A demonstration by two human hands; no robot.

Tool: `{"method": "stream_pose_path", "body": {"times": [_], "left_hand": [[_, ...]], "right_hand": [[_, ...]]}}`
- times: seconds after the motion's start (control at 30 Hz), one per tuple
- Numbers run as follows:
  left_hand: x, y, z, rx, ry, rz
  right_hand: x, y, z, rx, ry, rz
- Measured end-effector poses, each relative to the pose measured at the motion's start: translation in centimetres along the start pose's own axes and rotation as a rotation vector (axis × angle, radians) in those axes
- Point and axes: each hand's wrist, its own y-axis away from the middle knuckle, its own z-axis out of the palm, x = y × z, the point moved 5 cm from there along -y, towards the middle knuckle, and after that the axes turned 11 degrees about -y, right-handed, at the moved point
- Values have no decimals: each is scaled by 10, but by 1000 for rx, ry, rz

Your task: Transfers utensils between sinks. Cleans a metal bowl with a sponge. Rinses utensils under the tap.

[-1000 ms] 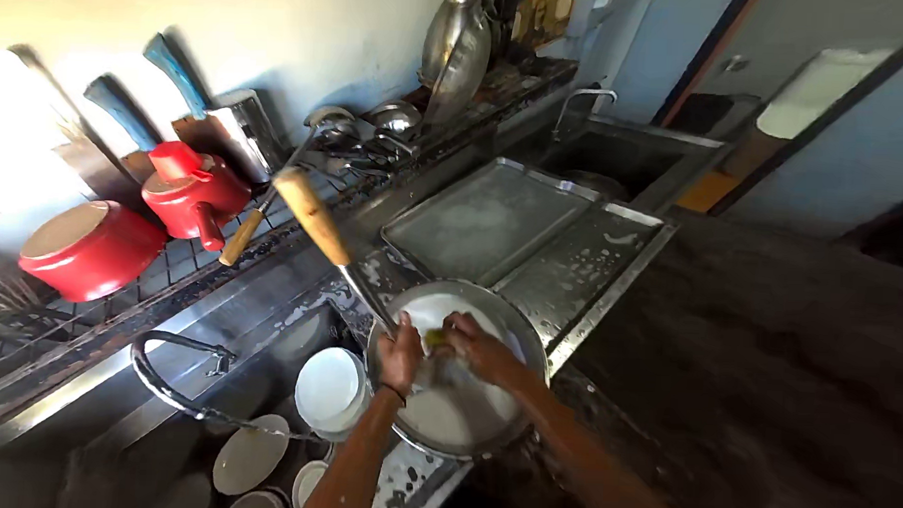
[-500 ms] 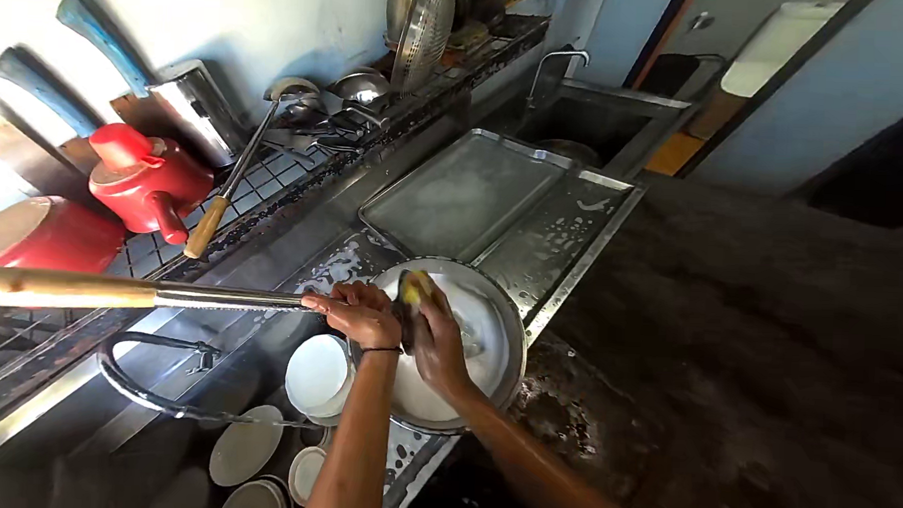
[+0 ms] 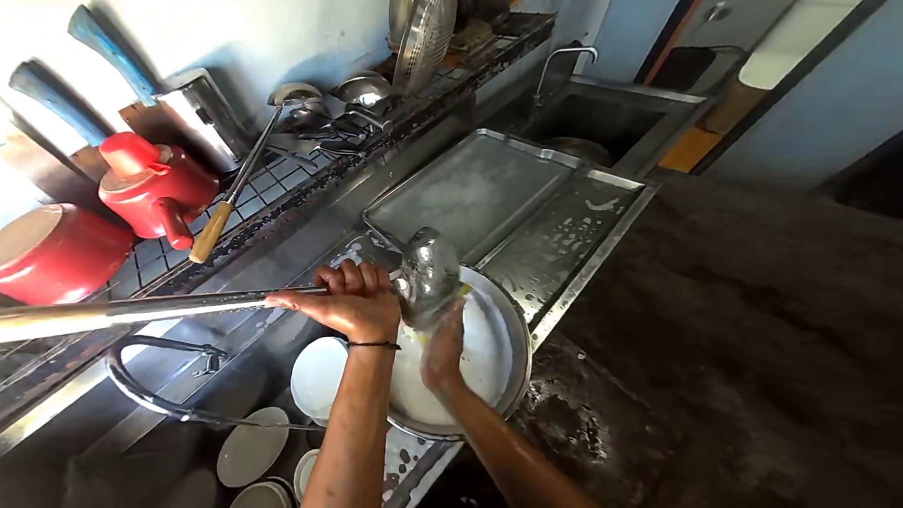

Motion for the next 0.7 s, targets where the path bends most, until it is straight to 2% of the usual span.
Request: {"method": "stream_pose_path", "body": {"times": [0.03, 0.1, 0.17, 0.2, 0.23, 0.3, 0.37, 0.4, 0.43, 0.47, 0.53, 0.6, 0.63, 0.7], "left_hand": [[2, 4, 0, -63, 36, -48], [6, 7, -5, -285, 104, -138], [12, 7, -9, -500, 169, -252], [15, 6, -10, -571, 165, -307], [18, 3, -11, -581, 141, -354], [26, -3, -13, -526, -87, -341], [35, -7, -17, -436, -326, -270], [38, -8, -19, -406, -403, -231], [40, -7, -21, -390, -447, -191], [40, -7, -22, -384, -470, -145], [39, -6, -26, -344, -485, -28], [33, -5, -30, -256, -472, 89], [29, -3, -32, -211, -461, 131], [24, -1, -39, -138, -449, 178]], "right_hand": [[-5, -11, -3, 50, -180, 113], [-18, -32, -9, 34, -477, 256], [-34, -42, -17, -157, -636, 291], [-42, -47, -20, -335, -644, 268], [-51, -50, -20, -585, -555, 227], [-73, -49, -21, -993, -113, 25], [-90, -34, -15, -1247, 551, -208], [-93, -24, -7, -1300, 902, -309], [-93, -18, -2, -1279, 1166, -322], [-92, -17, 3, -1194, 1314, -274], [-83, -18, 10, -921, 1349, -301], [-66, -10, 18, -708, 1225, -315], [-55, -1, 22, -694, 1160, -308], [-30, 19, 22, -823, 1059, -229]]}}
